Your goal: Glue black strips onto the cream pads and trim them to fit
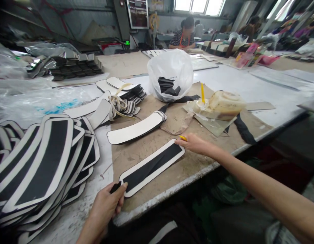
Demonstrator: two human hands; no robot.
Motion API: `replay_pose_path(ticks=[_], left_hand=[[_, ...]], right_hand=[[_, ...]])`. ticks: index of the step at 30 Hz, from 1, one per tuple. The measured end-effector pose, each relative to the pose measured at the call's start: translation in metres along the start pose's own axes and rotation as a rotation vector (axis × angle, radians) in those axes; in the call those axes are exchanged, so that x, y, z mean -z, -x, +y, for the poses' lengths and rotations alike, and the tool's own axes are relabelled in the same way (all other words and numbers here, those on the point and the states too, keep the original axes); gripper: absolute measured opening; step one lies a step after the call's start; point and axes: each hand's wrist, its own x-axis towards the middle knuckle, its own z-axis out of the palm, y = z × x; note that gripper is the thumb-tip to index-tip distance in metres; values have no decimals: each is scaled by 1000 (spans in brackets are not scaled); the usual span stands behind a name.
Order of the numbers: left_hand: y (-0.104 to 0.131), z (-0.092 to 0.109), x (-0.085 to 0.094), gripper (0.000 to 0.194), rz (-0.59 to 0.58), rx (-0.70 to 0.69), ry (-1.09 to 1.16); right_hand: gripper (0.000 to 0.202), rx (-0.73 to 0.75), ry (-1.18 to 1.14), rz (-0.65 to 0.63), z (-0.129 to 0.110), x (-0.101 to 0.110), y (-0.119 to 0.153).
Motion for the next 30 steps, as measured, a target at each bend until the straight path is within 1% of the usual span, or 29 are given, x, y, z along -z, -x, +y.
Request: replay_pose_path(ticks=[2,5,8,10,13,16,18,20,22,24,26,28,30], left_hand=[[3,2,3,29,-17,-28,69],[10,4,12,32,2,-67,148],[17,0,23,33,15,-88,241],[21,-5,29,32,7,-93,310],[27,-11,35,28,-17,-98,371],[33,-13,39,26,-49,-102,414],[37,-14,41,27,-65,-106,450],[42,-16,42,30,-86,-106,486],[47,-18,42,30,-83,-71,593],[52,-20,41,30,-43,-7,752],[56,-22,40,32,-3,44,864],[58,-24,41,31,-7,48,860],[57,-26,43,27,-30,27,799]], right_hand=[[41,-41,-219,-75,-3,-8,3],[45,-157,-549,-154,-12,-13,12],[46,-215,-760,-183,-21,-12,25],[45,-213,-823,-183,-28,-11,33],[43,-219,-840,-148,-35,-14,41],[41,-231,-848,-121,-37,-19,48],[41,-235,-896,-116,-34,-24,52],[41,-243,-1010,-129,-32,-30,58],[41,-259,-1160,-159,-32,-37,65],[41,-279,-1288,-158,-35,-44,73],[40,-287,-1355,-133,-39,-49,79],[39,-279,-1348,-128,-42,-51,84],[40,-266,-1280,-141,-44,-51,86]])
